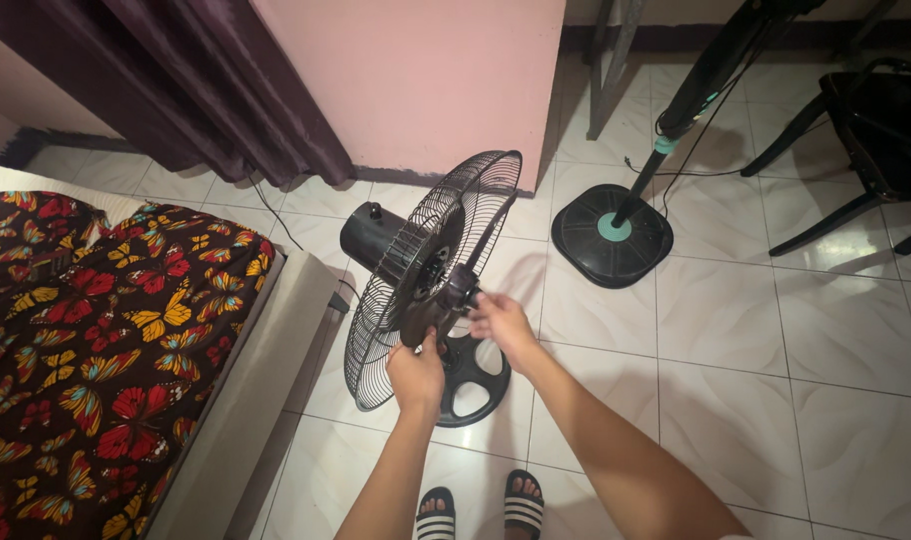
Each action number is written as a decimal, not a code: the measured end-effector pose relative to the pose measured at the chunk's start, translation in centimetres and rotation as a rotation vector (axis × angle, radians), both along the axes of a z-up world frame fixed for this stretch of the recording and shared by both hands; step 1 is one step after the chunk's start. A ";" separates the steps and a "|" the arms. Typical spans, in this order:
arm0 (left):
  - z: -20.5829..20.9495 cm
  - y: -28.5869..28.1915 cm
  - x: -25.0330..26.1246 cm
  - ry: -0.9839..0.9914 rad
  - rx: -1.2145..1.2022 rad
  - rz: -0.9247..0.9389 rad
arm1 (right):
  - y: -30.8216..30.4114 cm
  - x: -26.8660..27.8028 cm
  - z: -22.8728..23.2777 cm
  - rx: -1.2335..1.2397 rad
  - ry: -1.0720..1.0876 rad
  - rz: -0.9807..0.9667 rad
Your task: The person disassembles a standing electric fan by removing the front grille, fan blades, and rear grille, then wipes the fan blades with a tissue. The person places removed parts on a nearby table and continues handling the fan components.
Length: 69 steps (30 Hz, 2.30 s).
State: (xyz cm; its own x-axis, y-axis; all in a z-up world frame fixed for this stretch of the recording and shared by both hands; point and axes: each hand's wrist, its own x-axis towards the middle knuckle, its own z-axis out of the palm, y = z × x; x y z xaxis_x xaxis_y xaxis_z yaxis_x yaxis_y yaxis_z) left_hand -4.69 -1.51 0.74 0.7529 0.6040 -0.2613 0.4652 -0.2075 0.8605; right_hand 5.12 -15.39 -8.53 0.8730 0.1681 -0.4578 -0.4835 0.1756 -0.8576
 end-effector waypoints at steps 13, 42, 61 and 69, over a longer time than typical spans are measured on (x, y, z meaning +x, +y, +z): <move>-0.1 0.0 -0.1 -0.035 -0.101 0.023 | 0.2 0.2 0.7 -0.081 0.144 0.032; 0.1 0.0 -0.6 -0.089 -0.139 0.048 | 0.2 0.5 0.4 0.049 0.123 -0.038; 0.6 -0.2 -0.6 -0.042 -0.027 0.046 | 0.4 0.1 -1.1 0.027 -0.180 -0.035; 0.0 0.0 -0.5 -0.058 -0.048 0.024 | -0.6 1.2 -0.1 0.009 -0.084 -0.057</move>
State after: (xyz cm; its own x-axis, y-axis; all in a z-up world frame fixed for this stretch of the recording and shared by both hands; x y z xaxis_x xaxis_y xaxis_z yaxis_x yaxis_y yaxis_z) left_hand -5.14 -1.52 0.78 0.7528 0.6101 -0.2472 0.4189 -0.1543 0.8949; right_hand 6.28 -16.04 -8.66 0.9165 0.1209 -0.3814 -0.3991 0.2089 -0.8928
